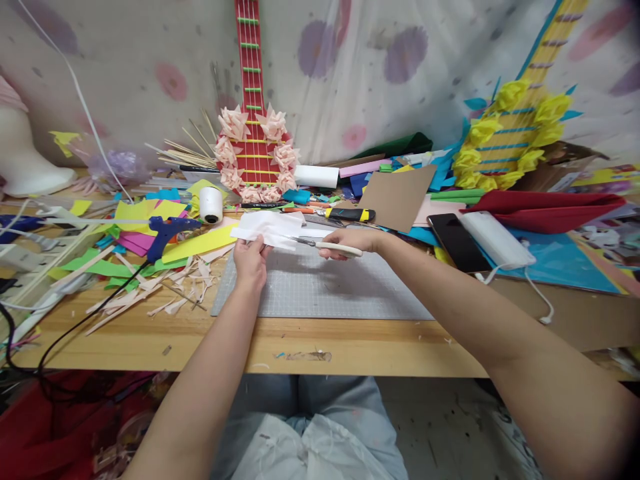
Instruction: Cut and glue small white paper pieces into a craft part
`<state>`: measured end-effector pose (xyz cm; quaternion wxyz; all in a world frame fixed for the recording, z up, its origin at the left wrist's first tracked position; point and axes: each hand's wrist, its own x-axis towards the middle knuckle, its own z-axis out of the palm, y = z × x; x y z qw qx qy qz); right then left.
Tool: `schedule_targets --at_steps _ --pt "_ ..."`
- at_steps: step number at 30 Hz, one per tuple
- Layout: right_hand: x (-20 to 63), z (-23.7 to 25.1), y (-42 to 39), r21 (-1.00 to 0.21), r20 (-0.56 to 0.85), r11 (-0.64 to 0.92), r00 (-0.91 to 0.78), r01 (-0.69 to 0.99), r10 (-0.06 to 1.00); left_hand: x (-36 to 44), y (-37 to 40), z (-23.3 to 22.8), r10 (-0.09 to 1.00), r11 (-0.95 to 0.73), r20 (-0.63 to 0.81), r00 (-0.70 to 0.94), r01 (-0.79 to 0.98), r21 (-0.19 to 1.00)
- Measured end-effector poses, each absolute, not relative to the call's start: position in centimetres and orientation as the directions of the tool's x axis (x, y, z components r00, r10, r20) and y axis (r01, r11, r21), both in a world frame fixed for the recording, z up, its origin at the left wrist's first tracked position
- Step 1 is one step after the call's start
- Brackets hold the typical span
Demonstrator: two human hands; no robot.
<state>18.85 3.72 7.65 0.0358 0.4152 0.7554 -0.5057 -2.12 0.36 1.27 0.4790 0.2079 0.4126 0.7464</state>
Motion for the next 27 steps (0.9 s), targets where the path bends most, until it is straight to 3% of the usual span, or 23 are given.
schedule_targets --at_steps 14,27 --pt "17.8 6.5 4.4 -0.743 -0.449 0.174 -0.674 0.647 0.587 -1.9 0.4 0.6 0.899 -0.232 -0.039 -0.437 -0.548 0.803" --pt "17.5 7.4 3.7 -0.718 -0.445 0.175 -0.638 0.673 0.629 -1.9 0.4 0.9 0.882 -0.200 -0.091 -0.462 -0.544 0.815"
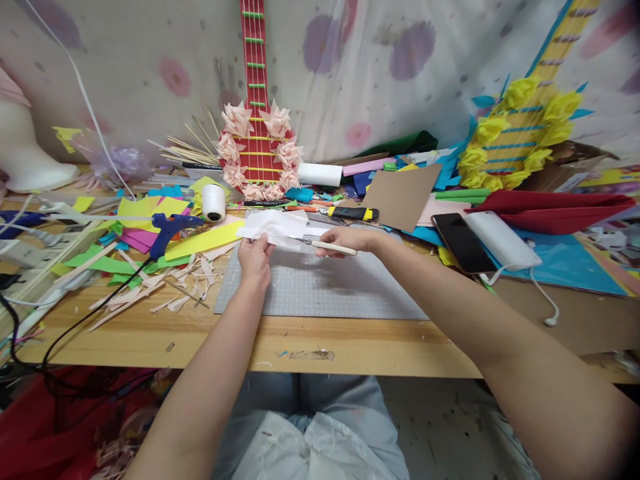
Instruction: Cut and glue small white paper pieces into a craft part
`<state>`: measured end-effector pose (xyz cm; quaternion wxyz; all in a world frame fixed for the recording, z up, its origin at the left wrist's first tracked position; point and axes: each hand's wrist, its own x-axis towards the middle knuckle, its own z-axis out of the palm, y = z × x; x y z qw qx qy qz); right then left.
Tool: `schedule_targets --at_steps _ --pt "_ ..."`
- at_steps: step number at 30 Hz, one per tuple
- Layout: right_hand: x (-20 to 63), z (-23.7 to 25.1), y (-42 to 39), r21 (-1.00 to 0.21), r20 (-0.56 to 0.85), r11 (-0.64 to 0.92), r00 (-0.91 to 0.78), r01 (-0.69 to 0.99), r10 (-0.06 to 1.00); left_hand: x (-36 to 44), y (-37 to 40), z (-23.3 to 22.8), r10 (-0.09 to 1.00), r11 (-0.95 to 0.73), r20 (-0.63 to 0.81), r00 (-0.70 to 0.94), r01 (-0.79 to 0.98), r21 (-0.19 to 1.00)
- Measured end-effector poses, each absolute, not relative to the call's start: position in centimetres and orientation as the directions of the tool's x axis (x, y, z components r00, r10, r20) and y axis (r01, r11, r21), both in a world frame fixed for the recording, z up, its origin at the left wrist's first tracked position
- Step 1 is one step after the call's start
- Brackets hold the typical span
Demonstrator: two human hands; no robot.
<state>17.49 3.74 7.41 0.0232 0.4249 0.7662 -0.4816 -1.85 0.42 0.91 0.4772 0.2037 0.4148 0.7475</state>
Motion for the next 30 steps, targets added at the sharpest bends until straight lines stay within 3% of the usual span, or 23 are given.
schedule_targets --at_steps 15,30 --pt "17.84 7.12 3.90 -0.714 -0.452 0.156 -0.620 0.682 0.642 -1.85 0.29 1.15 0.882 -0.149 -0.163 -0.442 -0.589 0.794" --pt "17.79 7.01 4.32 -0.746 -0.417 0.215 -0.694 0.630 0.587 -1.93 0.15 0.96 0.919 -0.087 -0.176 -0.353 -0.617 0.782"
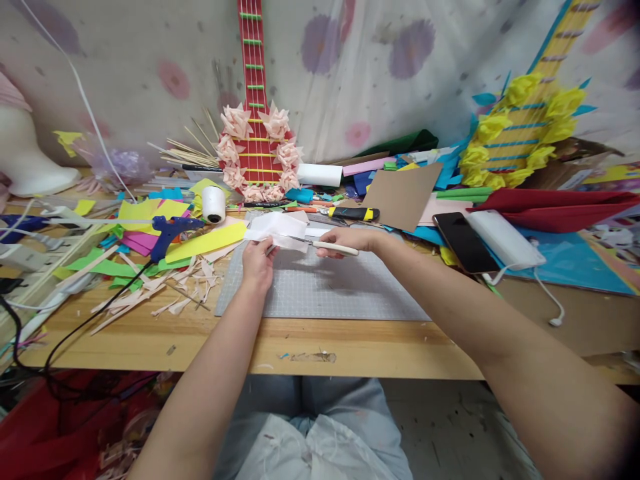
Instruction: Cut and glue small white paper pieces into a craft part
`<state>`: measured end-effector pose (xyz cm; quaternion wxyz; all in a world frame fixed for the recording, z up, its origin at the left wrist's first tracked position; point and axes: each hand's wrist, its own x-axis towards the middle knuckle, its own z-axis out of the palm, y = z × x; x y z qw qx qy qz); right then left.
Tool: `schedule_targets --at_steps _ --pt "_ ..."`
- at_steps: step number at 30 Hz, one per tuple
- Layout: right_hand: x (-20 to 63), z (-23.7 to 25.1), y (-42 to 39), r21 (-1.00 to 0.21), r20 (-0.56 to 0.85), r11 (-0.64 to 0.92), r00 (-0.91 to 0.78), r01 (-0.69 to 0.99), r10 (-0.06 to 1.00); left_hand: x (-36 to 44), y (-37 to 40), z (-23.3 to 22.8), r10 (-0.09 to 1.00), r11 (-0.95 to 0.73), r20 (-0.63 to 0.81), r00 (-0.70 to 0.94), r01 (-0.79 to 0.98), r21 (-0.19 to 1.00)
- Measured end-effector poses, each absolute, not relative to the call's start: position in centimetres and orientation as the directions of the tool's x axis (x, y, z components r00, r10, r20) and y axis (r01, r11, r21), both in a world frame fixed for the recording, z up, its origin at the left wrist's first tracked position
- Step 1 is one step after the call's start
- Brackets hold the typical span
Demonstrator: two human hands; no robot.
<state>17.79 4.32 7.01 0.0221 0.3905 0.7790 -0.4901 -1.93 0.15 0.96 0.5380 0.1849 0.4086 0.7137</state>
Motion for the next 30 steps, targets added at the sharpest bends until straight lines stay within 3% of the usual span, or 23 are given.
schedule_targets --at_steps 9,30 --pt "18.1 7.0 4.3 -0.752 -0.427 0.191 -0.687 0.631 0.588 -1.3 0.1 0.9 0.918 -0.202 -0.042 -0.393 -0.557 0.806" --pt "17.3 7.0 4.2 -0.782 -0.423 0.161 -0.701 0.603 0.574 -1.0 0.1 0.2 0.886 -0.276 0.055 -0.461 -0.427 0.861"
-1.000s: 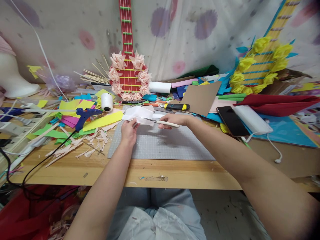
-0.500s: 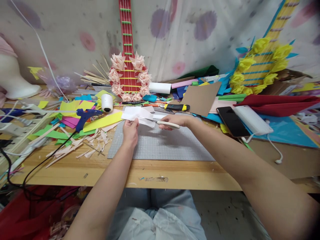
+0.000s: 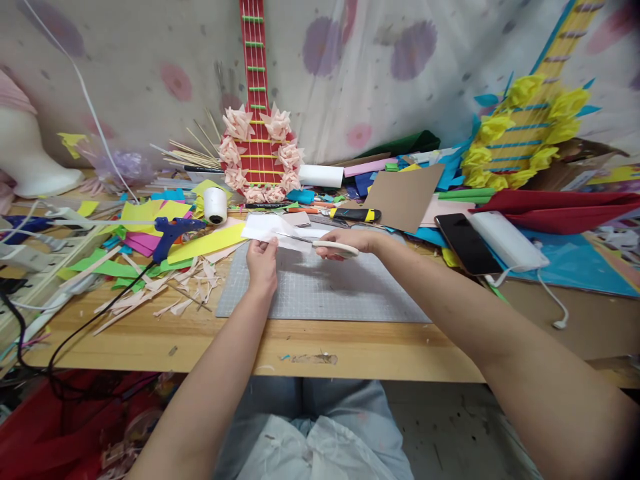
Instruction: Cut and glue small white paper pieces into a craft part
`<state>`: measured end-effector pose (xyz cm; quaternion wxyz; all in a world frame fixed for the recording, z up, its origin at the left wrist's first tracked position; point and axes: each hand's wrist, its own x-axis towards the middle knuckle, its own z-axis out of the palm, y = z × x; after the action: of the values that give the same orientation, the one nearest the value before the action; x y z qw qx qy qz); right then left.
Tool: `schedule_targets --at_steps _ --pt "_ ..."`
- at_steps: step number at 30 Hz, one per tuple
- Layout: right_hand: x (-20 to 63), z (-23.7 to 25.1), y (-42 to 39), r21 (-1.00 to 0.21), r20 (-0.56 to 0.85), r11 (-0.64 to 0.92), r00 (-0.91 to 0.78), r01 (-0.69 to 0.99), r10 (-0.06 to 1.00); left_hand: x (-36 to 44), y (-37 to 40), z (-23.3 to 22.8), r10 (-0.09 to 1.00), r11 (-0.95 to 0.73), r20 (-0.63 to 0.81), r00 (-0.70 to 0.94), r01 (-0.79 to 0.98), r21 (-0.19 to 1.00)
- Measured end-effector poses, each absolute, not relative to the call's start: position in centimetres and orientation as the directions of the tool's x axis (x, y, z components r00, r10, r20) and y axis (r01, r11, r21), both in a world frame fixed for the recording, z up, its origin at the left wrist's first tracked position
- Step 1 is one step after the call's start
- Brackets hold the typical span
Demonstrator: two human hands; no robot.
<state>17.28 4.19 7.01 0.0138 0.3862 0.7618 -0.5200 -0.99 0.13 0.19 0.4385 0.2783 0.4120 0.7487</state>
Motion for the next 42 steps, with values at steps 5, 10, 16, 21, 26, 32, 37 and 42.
schedule_targets --at_steps 5,10,16,21,26,32,37,42 --pt "17.4 7.1 4.3 -0.765 -0.430 0.178 -0.697 0.619 0.574 -1.1 0.2 0.1 0.880 -0.277 0.061 -0.471 -0.404 0.872" --pt "17.6 7.0 4.5 -0.762 -0.425 0.193 -0.703 0.618 0.571 -1.1 0.3 -0.1 0.882 -0.283 0.071 -0.466 -0.403 0.870" --pt "17.7 6.6 4.7 -0.763 -0.431 0.179 -0.695 0.621 0.575 -1.1 0.3 -0.2 0.883 -0.284 0.060 -0.466 -0.428 0.858" --pt "17.6 6.2 4.9 -0.761 -0.438 0.164 -0.683 0.628 0.584 -1.1 0.3 -0.1 0.883 -0.285 0.052 -0.467 -0.444 0.850" --pt "17.7 6.2 4.9 -0.762 -0.430 0.165 -0.679 0.626 0.595 -1.1 0.3 -0.1 0.882 -0.285 0.050 -0.468 -0.446 0.849" --pt "17.8 6.3 4.9 -0.752 -0.421 0.209 -0.699 0.625 0.578 -1.1 0.2 0.1 0.889 -0.280 0.048 -0.455 -0.458 0.844" --pt "18.3 6.7 4.6 -0.759 -0.449 0.177 -0.701 0.626 0.554 -1.0 0.1 0.4 0.892 -0.276 0.033 -0.451 -0.487 0.829" --pt "21.7 7.4 5.4 -0.756 -0.533 0.122 -0.713 0.643 0.455 -1.0 -0.1 0.7 0.913 -0.240 0.009 -0.407 -0.519 0.820"
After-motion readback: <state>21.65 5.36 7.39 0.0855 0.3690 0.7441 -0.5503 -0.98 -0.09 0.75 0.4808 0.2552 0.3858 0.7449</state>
